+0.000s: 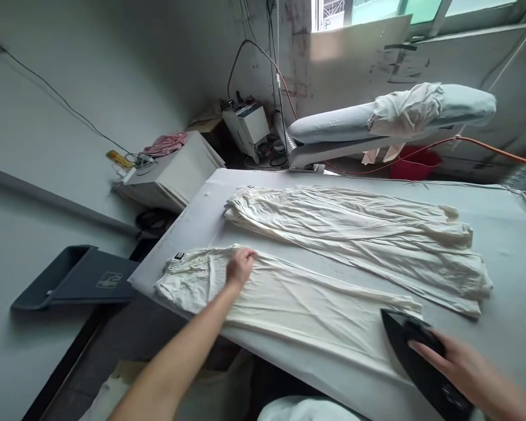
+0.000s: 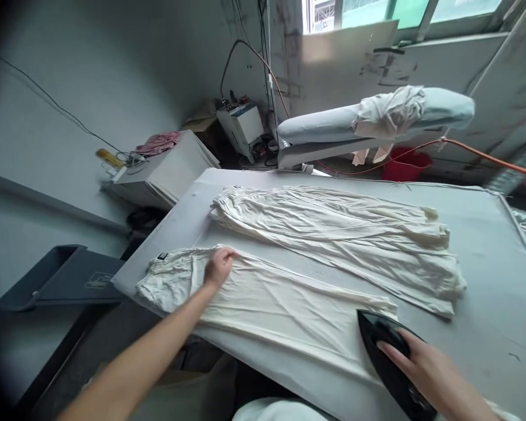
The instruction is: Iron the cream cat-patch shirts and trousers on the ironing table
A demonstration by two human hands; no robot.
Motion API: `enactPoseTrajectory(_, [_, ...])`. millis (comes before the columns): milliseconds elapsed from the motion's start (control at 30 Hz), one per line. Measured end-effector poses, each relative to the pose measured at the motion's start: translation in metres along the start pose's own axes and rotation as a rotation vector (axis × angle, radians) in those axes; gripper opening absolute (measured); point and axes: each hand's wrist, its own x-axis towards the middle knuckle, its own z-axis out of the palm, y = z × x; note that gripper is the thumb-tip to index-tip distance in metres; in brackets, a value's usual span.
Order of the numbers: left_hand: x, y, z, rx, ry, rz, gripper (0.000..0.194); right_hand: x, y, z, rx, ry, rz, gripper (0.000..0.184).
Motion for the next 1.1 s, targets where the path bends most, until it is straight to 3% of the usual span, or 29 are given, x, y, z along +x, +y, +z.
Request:
enactPoseTrajectory(100, [0.051,-0.062,-0.022,0.068,-0.065,0.051,0.022,0.026,-0.070,0.020,-0.145,-0.286,0.062,0.049])
enactPoseTrajectory(233, [0.094,-0.122,-0.023,0.095,-0.219,0.173,0.007,0.036,-0.145,0.034,-0.250,-0.361,0.101,0.060])
enactPoseTrajectory(300, [0.110,-0.145,-0.021,0.086,-0.231,0.192,0.010,0.024,-0.188,0.057,-0.292,-0.454,0.038,0.056])
enactPoseTrajectory(367, [0.121,-0.162,-0.018,0.063,-0.193,0.191,0.019,0.009,-0.242,0.096,-0.382,-0.588,-0.091,0.048])
enactPoseTrajectory(433, [0.124,-0.171,-0.015,0.018,-0.165,0.220,0.025,-0.002,-0.303,0.149,-0.504,-0.685,-0.258,0.041])
enactPoseTrajectory(533, [0.117,-0.174,-0.010,-0.057,-0.262,0.422,0.017,-0.010,-0.384,0.232,-0.648,-0.724,-0.468,0.042])
enactPoseTrajectory(633, [0.113,-0.171,-0.004,-0.078,-0.332,0.504,0.007,-0.007,-0.436,0.293,-0.713,-0.710,-0.565,0.049])
enactPoseTrajectory(700, [0.114,-0.177,-0.004,-0.098,-0.295,0.419,0.012,0.004,-0.457,0.315,-0.712,-0.641,-0.532,0.049])
enactPoseTrajectory(767, [0.114,-0.199,-0.012,-0.133,-0.265,0.326,0.018,0.022,-0.475,0.324,-0.682,-0.520,-0.439,0.049])
enactPoseTrajectory(867, [0.100,-0.268,-0.040,-0.182,-0.321,0.161,0.028,0.045,-0.499,0.326,-0.631,-0.435,-0.320,0.053])
enactPoseTrajectory(933, [0.082,-0.326,-0.064,-0.207,-0.414,-0.033,0.035,0.044,-0.512,0.327,-0.657,-0.480,-0.348,0.056])
enactPoseTrajectory(1000, [0.062,-0.377,-0.084,-0.253,-0.476,-0.241,0.039,0.029,-0.523,0.337,-0.724,-0.560,-0.467,0.057])
enactPoseTrajectory(1100, [0.025,-0.414,-0.095,-0.506,-0.370,-0.548,0.056,-0.010,-0.543,0.369,-0.788,-0.707,-0.648,0.057])
